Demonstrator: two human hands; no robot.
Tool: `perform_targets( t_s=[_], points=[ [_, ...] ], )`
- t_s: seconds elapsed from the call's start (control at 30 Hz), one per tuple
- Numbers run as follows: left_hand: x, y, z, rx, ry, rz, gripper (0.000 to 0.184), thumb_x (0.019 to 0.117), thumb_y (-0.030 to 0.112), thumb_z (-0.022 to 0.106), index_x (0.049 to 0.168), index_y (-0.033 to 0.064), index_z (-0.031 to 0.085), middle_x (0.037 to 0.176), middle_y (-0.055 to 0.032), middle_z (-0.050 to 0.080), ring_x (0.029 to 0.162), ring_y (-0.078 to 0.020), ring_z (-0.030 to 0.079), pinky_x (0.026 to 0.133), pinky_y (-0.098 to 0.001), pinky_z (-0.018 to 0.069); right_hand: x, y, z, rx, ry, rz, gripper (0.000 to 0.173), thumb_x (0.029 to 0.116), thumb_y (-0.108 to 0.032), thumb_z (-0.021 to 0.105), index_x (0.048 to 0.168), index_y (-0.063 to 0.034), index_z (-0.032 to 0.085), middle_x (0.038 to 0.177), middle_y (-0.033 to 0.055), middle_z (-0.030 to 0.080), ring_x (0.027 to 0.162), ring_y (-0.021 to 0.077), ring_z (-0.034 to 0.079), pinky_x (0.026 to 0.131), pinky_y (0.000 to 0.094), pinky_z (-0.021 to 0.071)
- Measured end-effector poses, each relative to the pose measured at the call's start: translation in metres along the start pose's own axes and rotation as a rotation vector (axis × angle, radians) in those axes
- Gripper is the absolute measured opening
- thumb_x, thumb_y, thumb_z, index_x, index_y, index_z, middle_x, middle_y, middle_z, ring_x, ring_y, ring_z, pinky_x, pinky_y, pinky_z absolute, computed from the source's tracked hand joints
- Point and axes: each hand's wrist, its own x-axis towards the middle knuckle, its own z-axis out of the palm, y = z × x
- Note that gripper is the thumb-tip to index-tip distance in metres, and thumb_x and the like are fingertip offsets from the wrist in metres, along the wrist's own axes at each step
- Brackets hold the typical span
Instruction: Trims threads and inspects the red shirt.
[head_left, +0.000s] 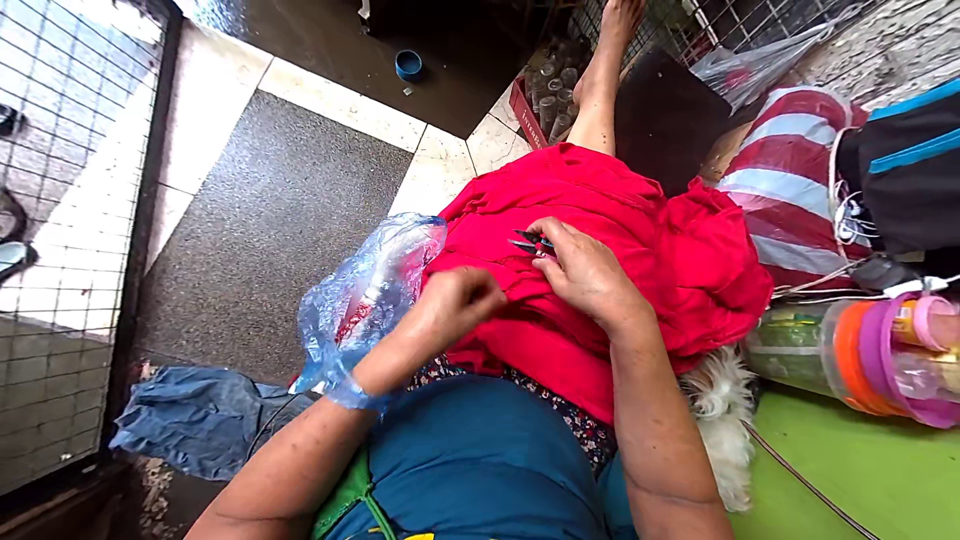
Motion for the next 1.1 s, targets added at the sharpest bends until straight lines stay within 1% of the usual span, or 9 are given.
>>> perform_targets(
  t_s=[0.07,0.17,0.27,0.5,0.63,0.77,0.87,0.97,1.1],
  points=[
    [0.018,-0.018,0.007,-0.018,0.216,-0.057,0.02,0.0993,0.015,0.065,0.097,-0.0031,0.071,0.083,-0.0129,0.07,0.074,-0.0208,0.069,0.075,-0.043,0.0583,0.0,-0.003,0.002,-0.079,-0.011,-0.001,0.028,0.0915,0.002,0.068,0.12,-0.0015,0.068,0.106,0.0216,0.068,0.094,0.0396,0.068,0.08,0.0583,0.0522],
    [0.031,-0.025,0.018,-0.014,0.306,-0.071,0.021,0.0963,0.019,0.07,0.094,-0.0018,0.072,0.079,-0.0108,0.07,0.07,-0.0165,0.067,0.072,-0.0375,0.0563,-0.001,-0.012,0.005,-0.187,-0.012,-0.024,0.026,0.0877,0.005,0.07,0.112,-0.0026,0.073,0.099,0.0205,0.069,0.093,0.0399,0.068,0.081,0.0572,0.0508],
    [0.032,-0.021,0.023,0.035,0.312,-0.031,0.017,0.0951,0.015,0.072,0.094,-0.0016,0.072,0.081,-0.0128,0.07,0.071,-0.0199,0.067,0.071,-0.04,0.0562,0.001,-0.017,0.006,-0.255,-0.055,-0.029,0.023,0.0877,0.007,0.068,0.107,-0.0037,0.074,0.098,0.0198,0.07,0.093,0.039,0.068,0.082,0.0563,0.0502],
    [0.033,-0.029,0.022,0.045,0.232,-0.05,0.021,0.1018,0.012,0.059,0.098,-0.0061,0.069,0.086,-0.0176,0.068,0.079,-0.0259,0.067,0.078,-0.0442,0.055,0.01,-0.012,0.008,-0.296,-0.127,-0.041,0.022,0.0896,0.006,0.064,0.107,-0.0046,0.073,0.095,0.019,0.069,0.091,0.037,0.068,0.08,0.0535,0.0484],
    [0.032,-0.031,0.021,0.013,0.221,-0.075,0.021,0.1025,0.013,0.059,0.099,-0.0057,0.068,0.087,-0.0163,0.067,0.078,-0.0231,0.066,0.077,-0.0416,0.0543,0.014,-0.011,0.012,-0.285,-0.14,-0.042,0.02,0.0924,0.005,0.06,0.106,-0.0033,0.072,0.093,0.0197,0.068,0.091,0.0372,0.068,0.081,0.0535,0.0474],
    [0.028,-0.026,0.028,0.038,0.315,-0.034,0.02,0.099,0.016,0.067,0.093,-0.0026,0.07,0.081,-0.0125,0.069,0.071,-0.0187,0.067,0.072,-0.0366,0.0571,0.007,-0.012,0.016,-0.275,-0.065,-0.053,0.017,0.0923,0.005,0.064,0.102,-0.0043,0.074,0.089,0.0187,0.068,0.088,0.0374,0.068,0.079,0.0535,0.0489],
    [0.027,-0.016,0.035,0.127,0.358,0.019,0.025,0.0934,0.02,0.075,0.089,-0.0046,0.07,0.082,-0.0169,0.068,0.075,-0.0272,0.067,0.073,-0.044,0.0557,0.004,-0.011,0.017,-0.247,-0.034,-0.062,0.016,0.0905,0.004,0.067,0.101,-0.0044,0.074,0.089,0.0188,0.068,0.088,0.0376,0.068,0.079,0.055,0.0496],
    [0.034,-0.022,0.041,0.186,0.395,0.079,0.017,0.0935,0.009,0.07,0.087,-0.0068,0.07,0.083,-0.0208,0.069,0.081,-0.0336,0.069,0.078,-0.0478,0.0564,0.005,-0.007,0.019,-0.24,-0.014,-0.076,0.016,0.091,0.004,0.066,0.102,-0.0044,0.074,0.088,0.0186,0.068,0.086,0.0376,0.068,0.078,0.0539,0.0497],
    [0.032,-0.028,0.027,0.025,0.258,0.001,0.018,0.0983,0.01,0.064,0.094,-0.0059,0.07,0.083,-0.0154,0.069,0.077,-0.0224,0.068,0.076,-0.0406,0.0563,0.01,0.009,0.025,-0.113,0.058,-0.043,0.017,0.0945,0.001,0.062,0.11,-0.0008,0.069,0.092,0.021,0.07,0.087,0.0402,0.07,0.077,0.0581,0.0523]
  ],
)
